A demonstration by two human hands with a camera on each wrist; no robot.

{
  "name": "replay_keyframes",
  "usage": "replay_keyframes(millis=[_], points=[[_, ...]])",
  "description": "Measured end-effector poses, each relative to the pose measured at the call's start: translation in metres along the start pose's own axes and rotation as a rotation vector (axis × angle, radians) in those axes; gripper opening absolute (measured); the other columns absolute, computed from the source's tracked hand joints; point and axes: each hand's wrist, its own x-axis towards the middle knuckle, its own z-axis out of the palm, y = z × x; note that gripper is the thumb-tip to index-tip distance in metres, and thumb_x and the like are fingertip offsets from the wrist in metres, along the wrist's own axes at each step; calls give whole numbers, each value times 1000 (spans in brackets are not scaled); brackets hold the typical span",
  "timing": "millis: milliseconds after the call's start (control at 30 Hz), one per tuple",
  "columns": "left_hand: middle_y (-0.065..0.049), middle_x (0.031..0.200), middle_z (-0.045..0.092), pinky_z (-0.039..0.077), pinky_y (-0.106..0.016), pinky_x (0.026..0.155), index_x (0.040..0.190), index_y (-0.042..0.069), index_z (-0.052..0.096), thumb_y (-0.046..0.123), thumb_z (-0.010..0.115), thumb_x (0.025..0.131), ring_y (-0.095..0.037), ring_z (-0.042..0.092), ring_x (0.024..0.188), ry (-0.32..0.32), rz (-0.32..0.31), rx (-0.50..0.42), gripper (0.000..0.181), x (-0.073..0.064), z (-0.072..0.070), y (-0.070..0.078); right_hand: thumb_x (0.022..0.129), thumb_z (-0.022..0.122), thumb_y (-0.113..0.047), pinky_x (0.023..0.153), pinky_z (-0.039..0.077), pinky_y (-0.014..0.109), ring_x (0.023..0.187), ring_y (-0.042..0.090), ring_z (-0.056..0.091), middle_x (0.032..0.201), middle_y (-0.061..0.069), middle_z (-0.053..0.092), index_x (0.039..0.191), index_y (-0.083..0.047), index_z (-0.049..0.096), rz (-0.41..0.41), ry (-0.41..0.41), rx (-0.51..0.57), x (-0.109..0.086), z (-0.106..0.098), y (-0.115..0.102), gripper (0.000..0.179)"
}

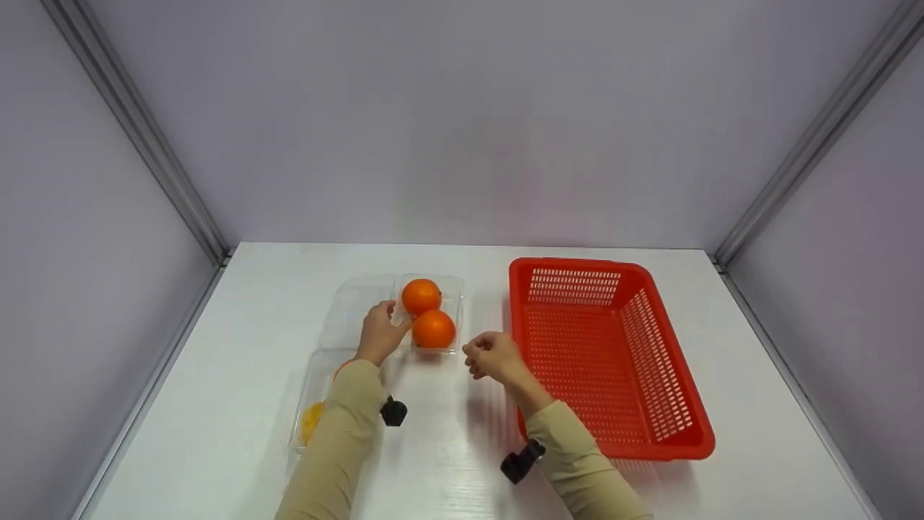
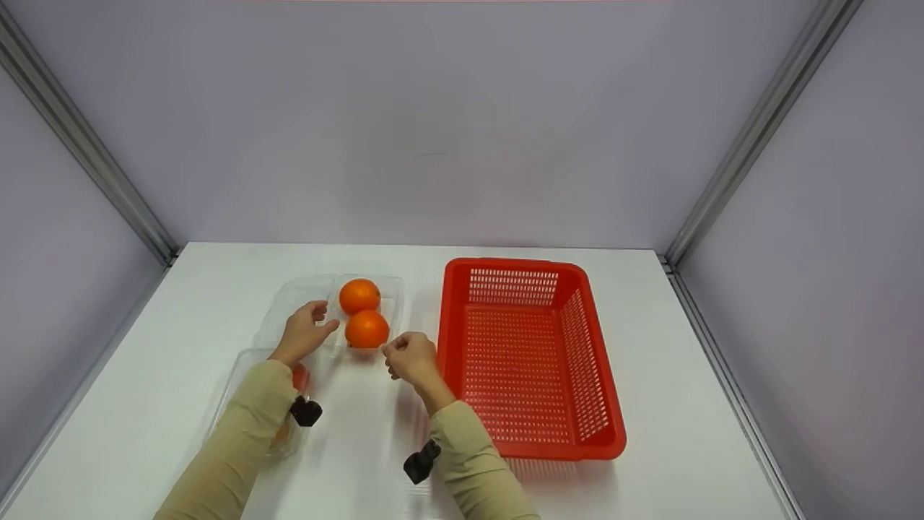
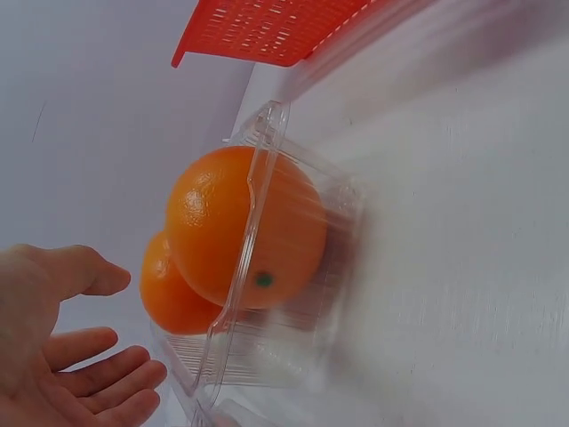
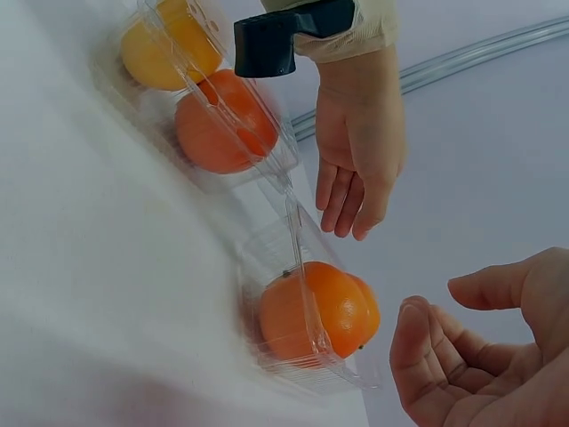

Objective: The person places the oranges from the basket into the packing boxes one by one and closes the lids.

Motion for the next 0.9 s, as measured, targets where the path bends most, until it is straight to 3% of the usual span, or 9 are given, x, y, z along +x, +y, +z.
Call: replay_keyframes(millis=[433, 700, 900], points=[[-33, 130, 54, 43, -50, 107, 131, -14, 47, 10, 57, 91, -44, 51, 123, -45, -75, 124, 48, 3, -33, -22, 91, 57, -4, 56, 58, 24, 54, 10, 54, 65, 4, 56, 90, 5, 60, 148, 45, 96, 20, 10, 2, 10], [-31, 130, 55, 47, -47, 104, 130, -12, 48, 17, 57, 91, -42, 53, 122, -114, -171, 158, 49, 7, -47, -34, 90, 58, -5, 56, 58, 25, 52, 10, 56, 64, 5, 56, 94, 7, 60, 208, 79, 79, 30, 16, 6, 12], [-32, 136, 50, 42, -50, 110, 133, -12, 44, 17, 52, 94, -43, 49, 127, -138, -246, 153, 49, 2, -56, -35, 90, 57, -3, 57, 59, 26, 51, 11, 56, 63, 5, 55, 93, 6, 59, 250, 78, 85, 37, 20, 8, 10]])
